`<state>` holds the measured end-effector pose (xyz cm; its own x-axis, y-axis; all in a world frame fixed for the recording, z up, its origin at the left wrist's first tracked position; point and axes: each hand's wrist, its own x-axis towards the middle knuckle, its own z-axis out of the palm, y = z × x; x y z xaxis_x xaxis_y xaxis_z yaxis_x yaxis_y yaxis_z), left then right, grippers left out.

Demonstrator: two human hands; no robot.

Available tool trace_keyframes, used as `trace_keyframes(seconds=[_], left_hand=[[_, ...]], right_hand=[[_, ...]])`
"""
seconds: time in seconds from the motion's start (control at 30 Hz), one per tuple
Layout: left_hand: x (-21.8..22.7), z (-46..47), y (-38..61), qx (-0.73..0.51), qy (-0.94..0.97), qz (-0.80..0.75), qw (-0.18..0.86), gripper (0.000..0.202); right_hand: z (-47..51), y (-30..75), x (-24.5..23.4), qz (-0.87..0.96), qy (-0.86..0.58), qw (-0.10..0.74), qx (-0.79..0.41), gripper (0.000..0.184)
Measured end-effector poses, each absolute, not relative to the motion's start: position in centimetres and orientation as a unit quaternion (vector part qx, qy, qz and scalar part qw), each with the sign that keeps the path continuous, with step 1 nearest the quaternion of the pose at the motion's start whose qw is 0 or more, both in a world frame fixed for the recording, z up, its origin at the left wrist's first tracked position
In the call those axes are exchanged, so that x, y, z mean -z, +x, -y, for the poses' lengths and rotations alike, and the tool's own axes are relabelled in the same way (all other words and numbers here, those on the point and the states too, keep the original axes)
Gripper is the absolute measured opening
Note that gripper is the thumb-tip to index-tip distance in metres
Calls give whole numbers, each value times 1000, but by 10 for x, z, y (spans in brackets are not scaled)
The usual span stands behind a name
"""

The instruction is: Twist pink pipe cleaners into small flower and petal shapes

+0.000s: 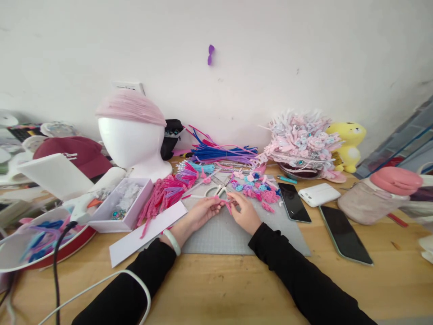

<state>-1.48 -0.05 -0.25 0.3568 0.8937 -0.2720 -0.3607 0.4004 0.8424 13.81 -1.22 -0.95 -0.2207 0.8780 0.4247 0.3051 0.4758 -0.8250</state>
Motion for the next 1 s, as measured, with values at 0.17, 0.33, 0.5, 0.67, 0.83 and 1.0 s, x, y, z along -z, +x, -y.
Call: trace_keyframes(seconds=[0.17, 0.33, 0.5, 0.67, 0.83, 1.0], left_hand=[[0, -4, -16, -425, 292, -357, 779, 11], [-1, -2, -17, -431, 291, -347, 780, 10], [2, -2, -17, -434, 313, -354, 767, 6], [3, -2, -15, -456, 442, -397, 663, 10], [3, 0, -14, -475, 588, -420, 502, 17], [4, -1, -16, -492, 606, -432, 451, 18]], right_hand=[[10, 142, 3, 831, -358, 382, -190, 36], [15, 145, 1, 849, -340, 366, -174, 40], [12, 144, 5, 802, -379, 411, -209, 23], [7, 140, 9, 652, -477, 442, -390, 21], [2, 144, 3, 402, -383, 428, -713, 16], [0, 143, -2, 340, -354, 419, -764, 10]])
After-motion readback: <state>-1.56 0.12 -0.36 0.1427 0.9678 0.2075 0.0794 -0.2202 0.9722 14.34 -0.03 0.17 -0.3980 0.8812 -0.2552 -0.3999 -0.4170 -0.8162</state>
